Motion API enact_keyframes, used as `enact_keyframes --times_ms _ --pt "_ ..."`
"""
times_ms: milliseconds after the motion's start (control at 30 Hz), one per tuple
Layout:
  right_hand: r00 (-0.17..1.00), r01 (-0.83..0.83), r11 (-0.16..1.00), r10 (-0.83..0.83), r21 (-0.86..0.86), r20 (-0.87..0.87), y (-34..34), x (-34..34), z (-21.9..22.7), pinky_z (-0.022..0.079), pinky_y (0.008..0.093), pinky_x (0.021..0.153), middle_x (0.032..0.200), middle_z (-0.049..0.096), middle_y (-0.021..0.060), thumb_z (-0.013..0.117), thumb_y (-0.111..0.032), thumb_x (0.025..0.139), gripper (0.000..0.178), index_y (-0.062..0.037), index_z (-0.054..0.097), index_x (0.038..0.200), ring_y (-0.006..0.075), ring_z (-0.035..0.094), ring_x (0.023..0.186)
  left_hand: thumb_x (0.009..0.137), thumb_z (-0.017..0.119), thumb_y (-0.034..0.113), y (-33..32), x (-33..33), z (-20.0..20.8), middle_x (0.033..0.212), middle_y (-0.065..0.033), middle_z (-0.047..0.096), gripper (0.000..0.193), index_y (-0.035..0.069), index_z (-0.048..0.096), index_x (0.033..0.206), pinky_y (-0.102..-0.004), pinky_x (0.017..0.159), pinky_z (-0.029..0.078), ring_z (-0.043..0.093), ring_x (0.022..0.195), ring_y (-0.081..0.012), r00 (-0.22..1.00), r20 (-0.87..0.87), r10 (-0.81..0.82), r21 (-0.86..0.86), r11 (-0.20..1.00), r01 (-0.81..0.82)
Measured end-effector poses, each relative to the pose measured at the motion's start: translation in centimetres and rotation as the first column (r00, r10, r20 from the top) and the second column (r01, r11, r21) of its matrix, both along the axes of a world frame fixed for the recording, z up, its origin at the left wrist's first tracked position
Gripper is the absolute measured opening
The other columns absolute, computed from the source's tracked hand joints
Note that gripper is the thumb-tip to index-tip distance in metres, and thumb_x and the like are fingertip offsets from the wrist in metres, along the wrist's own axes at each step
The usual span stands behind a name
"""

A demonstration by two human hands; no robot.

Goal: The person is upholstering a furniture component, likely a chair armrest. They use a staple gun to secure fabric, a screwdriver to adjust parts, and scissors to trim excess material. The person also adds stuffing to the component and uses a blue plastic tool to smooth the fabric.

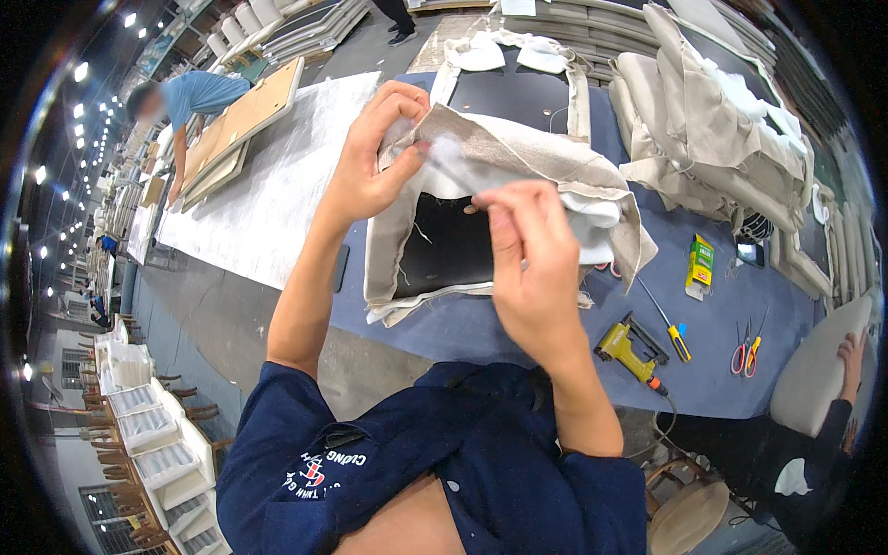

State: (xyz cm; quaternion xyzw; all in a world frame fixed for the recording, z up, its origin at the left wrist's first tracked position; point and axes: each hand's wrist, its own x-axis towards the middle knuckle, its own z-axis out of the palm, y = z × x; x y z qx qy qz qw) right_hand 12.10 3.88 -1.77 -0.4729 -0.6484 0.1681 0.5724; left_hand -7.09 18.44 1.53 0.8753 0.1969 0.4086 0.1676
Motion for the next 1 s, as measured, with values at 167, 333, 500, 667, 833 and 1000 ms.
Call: enact_keyframes --times_ms 167,333,500,667,833,1000 --pt "0.998 0.026 0.992 -0.033 -0.123 -0.053 -1.3 -1.3 -1.5 0.05 0.0344 0.063 0.082 0.063 0.0153 0.056 -0.01 0.105 0.015 0.0022 0.061 0.11 0.0251 0.063 0.069 0.08 0.067 0.005 -0.2 0.9 -0.1 0.108 -0.0129 0.059 0.021 0.001 0.057 0.098 -0.0343 0.096 0.044 0.058 0.102 -0.0279 1.0 0.012 0.023 0.042 0.999 -0.023" --pt "0.997 0.072 0.984 -0.073 -0.164 0.003 -1.2 -1.4 -1.6 0.05 0.0376 0.059 0.074 0.063 0.015 0.056 -0.009 0.105 0.012 0.0017 0.06 0.108 0.0287 0.065 0.064 0.08 0.068 0.006 -0.6 1.1 0.0 0.108 -0.0127 0.059 0.021 0.001 0.057 0.097 -0.0342 0.094 0.045 0.059 0.101 -0.0274 0.999 0.021 0.039 0.066 0.997 -0.04" --pt "0.99 0.113 0.986 -0.103 -0.121 0.092 -1.3 -1.4 -1.3 0.05 0.0395 0.058 0.073 0.064 0.0158 0.058 -0.007 0.103 0.011 0.002 0.061 0.108 0.0302 0.066 0.064 0.081 0.069 0.007 -1.2 1.2 0.1 0.108 -0.0122 0.059 0.019 0.001 0.06 0.097 -0.0342 0.095 0.044 0.058 0.102 -0.0272 0.999 0.023 0.04 0.076 0.996 -0.042" --pt "0.988 0.119 0.985 -0.105 -0.128 0.111 -1.6 -1.3 -0.8 0.05 0.0412 0.057 0.071 0.064 0.0168 0.06 -0.006 0.101 0.01 0.0017 0.062 0.106 0.0325 0.066 0.062 0.085 0.069 0.009 -1.4 1.0 -0.2 0.108 -0.0117 0.061 0.015 0.0 0.064 0.096 -0.0352 0.096 0.042 0.057 0.103 -0.027 0.997 0.071 0.016 0.086 0.996 -0.023" --pt "0.981 0.146 0.988 -0.138 -0.047 0.14 -1.3 -1.2 -1.1 0.049 0.0437 0.058 0.074 0.066 0.0199 0.063 -0.005 0.098 0.009 0.0019 0.064 0.103 0.0386 0.066 0.065 0.089 0.07 0.012 -1.6 1.6 -0.8 0.106 -0.0079 0.065 0.011 0.003 0.069 0.093 -0.0365 0.094 0.038 0.054 0.103 -0.0249 0.987 0.158 0.021 0.103 0.994 -0.037" --pt "0.981 0.147 0.987 -0.137 -0.07 0.138 -1.4 -1.4 -0.5 0.05 0.0433 0.059 0.078 0.068 0.0209 0.063 -0.004 0.098 0.009 0.0027 0.064 0.103 0.0392 0.067 0.068 0.086 0.074 0.015 -1.6 1.9 -0.9 0.105 0.0002 0.066 0.007 0.01 0.073 0.091 -0.0377 0.093 0.033 0.05 0.105 -0.023 0.98 0.198 -0.016 0.193 0.981 -0.022"
